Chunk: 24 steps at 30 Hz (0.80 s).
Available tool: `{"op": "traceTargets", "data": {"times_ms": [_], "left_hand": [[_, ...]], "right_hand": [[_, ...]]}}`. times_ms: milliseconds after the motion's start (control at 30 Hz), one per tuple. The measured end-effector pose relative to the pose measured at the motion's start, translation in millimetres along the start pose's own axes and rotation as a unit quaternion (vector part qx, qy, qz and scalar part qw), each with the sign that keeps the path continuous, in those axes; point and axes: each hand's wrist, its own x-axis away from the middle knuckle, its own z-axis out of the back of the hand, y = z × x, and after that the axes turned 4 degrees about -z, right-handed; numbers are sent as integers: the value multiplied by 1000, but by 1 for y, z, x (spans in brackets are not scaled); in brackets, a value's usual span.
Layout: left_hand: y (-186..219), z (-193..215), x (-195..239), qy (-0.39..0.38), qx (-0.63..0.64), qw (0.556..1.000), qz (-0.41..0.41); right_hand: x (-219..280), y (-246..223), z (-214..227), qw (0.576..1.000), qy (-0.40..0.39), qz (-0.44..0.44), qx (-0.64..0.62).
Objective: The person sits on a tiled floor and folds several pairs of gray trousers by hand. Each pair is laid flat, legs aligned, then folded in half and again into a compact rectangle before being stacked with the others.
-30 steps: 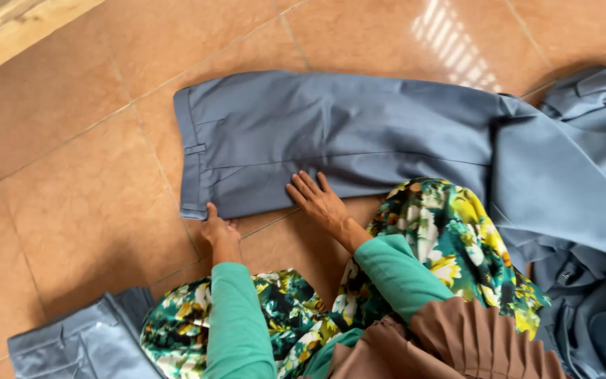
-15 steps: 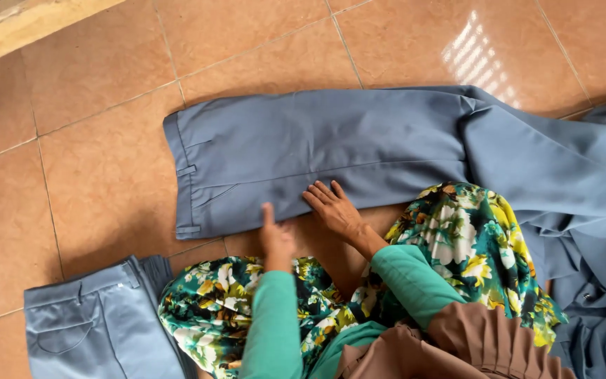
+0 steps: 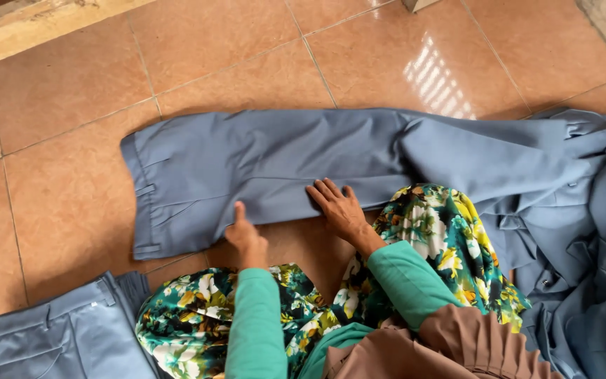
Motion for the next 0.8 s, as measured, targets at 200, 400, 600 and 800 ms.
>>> {"op": "traceTargets", "data": {"times_ms": [200, 400, 600, 800], "left_hand": [[37, 64, -52, 93, 126, 987, 45], [80, 99, -60, 87, 39, 992, 80], [68, 47, 29, -23, 140, 973, 184], [37, -23, 96, -298, 254, 863, 319]], "right_hand": [[-6, 1, -40, 1000, 25, 12, 4], [-5, -3, -40, 987, 156, 37, 14], [-15, -16, -47, 981, 180, 18, -63], [-9, -23, -26, 968, 220, 45, -117]]}}
